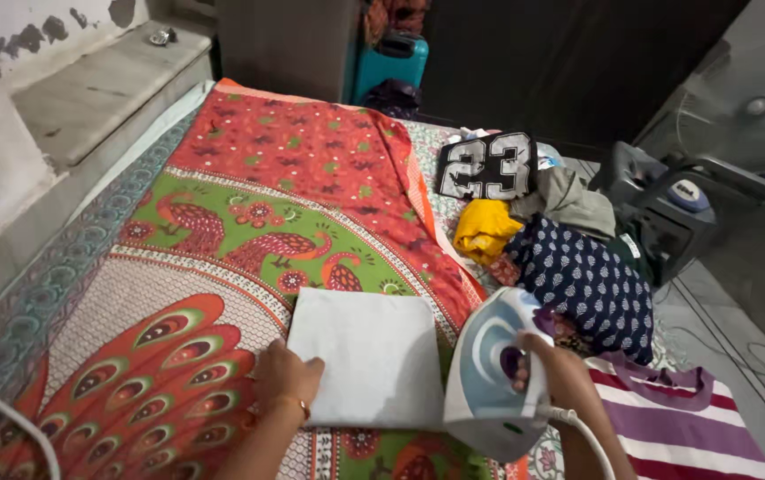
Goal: The person irons a white t-shirt with black trim on a bed covered with a colorful patterned sheet. They repeatedly smooth the fabric with their hands and move the iron back and forth over the garment, flipping it over to treat both sides.
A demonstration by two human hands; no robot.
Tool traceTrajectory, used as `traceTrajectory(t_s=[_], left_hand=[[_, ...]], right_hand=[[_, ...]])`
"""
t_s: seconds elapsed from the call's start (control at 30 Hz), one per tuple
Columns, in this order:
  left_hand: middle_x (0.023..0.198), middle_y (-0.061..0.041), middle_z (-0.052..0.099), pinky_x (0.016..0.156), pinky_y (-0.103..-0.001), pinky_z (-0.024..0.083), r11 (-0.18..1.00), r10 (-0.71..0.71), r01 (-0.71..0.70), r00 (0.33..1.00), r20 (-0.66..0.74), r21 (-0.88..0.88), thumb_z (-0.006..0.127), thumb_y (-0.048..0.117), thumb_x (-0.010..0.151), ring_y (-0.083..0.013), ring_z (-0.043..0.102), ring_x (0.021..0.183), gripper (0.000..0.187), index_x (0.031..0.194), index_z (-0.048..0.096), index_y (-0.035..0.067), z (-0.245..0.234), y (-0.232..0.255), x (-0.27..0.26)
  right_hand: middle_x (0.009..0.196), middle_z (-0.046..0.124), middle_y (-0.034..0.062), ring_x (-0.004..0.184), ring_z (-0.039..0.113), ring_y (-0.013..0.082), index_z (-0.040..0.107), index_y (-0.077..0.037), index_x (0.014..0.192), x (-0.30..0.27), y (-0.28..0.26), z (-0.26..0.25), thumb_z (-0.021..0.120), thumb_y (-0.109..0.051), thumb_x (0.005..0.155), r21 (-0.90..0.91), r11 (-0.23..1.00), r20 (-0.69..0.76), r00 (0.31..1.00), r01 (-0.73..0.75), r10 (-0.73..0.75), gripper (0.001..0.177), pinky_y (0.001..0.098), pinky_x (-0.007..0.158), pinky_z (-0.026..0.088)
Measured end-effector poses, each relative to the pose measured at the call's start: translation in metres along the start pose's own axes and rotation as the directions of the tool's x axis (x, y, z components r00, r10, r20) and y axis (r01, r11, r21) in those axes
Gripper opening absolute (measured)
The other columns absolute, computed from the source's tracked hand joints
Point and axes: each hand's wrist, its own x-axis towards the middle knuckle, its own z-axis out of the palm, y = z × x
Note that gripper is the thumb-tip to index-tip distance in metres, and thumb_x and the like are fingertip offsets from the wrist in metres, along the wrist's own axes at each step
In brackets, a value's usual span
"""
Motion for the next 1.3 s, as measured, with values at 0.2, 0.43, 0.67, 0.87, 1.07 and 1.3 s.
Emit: traceTrajectory(t_s=[0.2, 0.43, 0.67, 0.87, 1.07, 1.3], left_hand=[[0.106, -0.026, 0.076, 0.087, -0.047, 0.059, 0.986, -0.012, 0.062, 0.953, 0.302, -0.156, 0.080, 0.045, 0.075, -0.0381, 0.074, 0.096, 0.064, 0.114, 0.076, -0.006, 0.002, -0.013, 0.046], [0.110, -0.020, 0.079, 0.080, -0.044, 0.062, 0.789, 0.101, 0.331, 0.761, 0.641, -0.518, 0.079, 0.029, 0.080, -0.0307, 0.079, 0.090, 0.059, 0.126, 0.066, -0.005, 0.003, -0.037, 0.067], [0.105, -0.019, 0.077, 0.084, -0.052, 0.061, 0.617, 0.194, 0.511, 0.638, 0.746, -0.598, 0.069, 0.013, 0.083, -0.0350, 0.075, 0.090, 0.047, 0.126, 0.063, -0.003, 0.004, -0.036, 0.071], [0.106, -0.018, 0.074, 0.080, -0.049, 0.060, 0.793, 0.273, 0.226, 0.700, 0.660, -0.566, 0.061, 0.006, 0.081, -0.0310, 0.073, 0.088, 0.049, 0.130, 0.060, 0.006, -0.065, 0.046, 0.108], [0.103, -0.012, 0.077, 0.075, -0.047, 0.063, 0.846, 0.515, -0.495, 0.660, 0.547, -0.201, 0.057, 0.002, 0.079, -0.0252, 0.076, 0.086, 0.052, 0.130, 0.065, 0.012, -0.202, 0.201, 0.091], [0.105, -0.017, 0.073, 0.081, -0.053, 0.057, 0.335, 0.710, -0.796, 0.565, 0.420, 0.504, 0.048, 0.025, 0.100, -0.0364, 0.073, 0.092, 0.040, 0.138, 0.059, 0.029, -0.135, 0.166, 0.012]], right_hand=[[0.063, 0.061, 0.0110, 0.045, 0.057, 0.0211, 0.067, 0.008, 0.096, -0.016, 0.006, 0.017, 0.071, -0.020, 0.088, 0.101, 0.987, -0.017, 0.992, 0.123, -0.122, 0.030, 0.0342, 0.043, 0.048], [0.060, 0.059, 0.0117, 0.042, 0.055, 0.0214, 0.067, 0.010, 0.094, -0.002, 0.013, 0.023, 0.068, -0.019, 0.087, 0.167, 0.984, 0.057, 0.996, 0.058, -0.068, 0.030, 0.0354, 0.041, 0.046], [0.061, 0.059, 0.0089, 0.045, 0.055, 0.0191, 0.066, 0.006, 0.094, 0.003, 0.009, 0.022, 0.071, -0.018, 0.086, 0.187, 0.979, 0.072, 0.993, 0.078, -0.092, 0.026, 0.0339, 0.043, 0.047], [0.062, 0.060, 0.0089, 0.044, 0.055, 0.0199, 0.068, 0.007, 0.091, 0.005, 0.007, 0.017, 0.071, -0.020, 0.087, 0.165, 0.984, 0.087, 0.992, 0.075, -0.090, 0.028, 0.0336, 0.043, 0.046], [0.064, 0.062, 0.0121, 0.045, 0.058, 0.0229, 0.070, 0.008, 0.096, 0.017, -0.001, 0.005, 0.069, -0.020, 0.087, 0.092, 0.994, 0.014, 0.998, 0.067, -0.068, 0.029, 0.0359, 0.044, 0.047], [0.062, 0.063, 0.0141, 0.046, 0.060, 0.0242, 0.068, 0.011, 0.098, 0.028, 0.002, -0.015, 0.067, -0.019, 0.089, 0.130, 0.983, 0.039, 0.990, 0.130, -0.136, 0.031, 0.0346, 0.046, 0.049]])
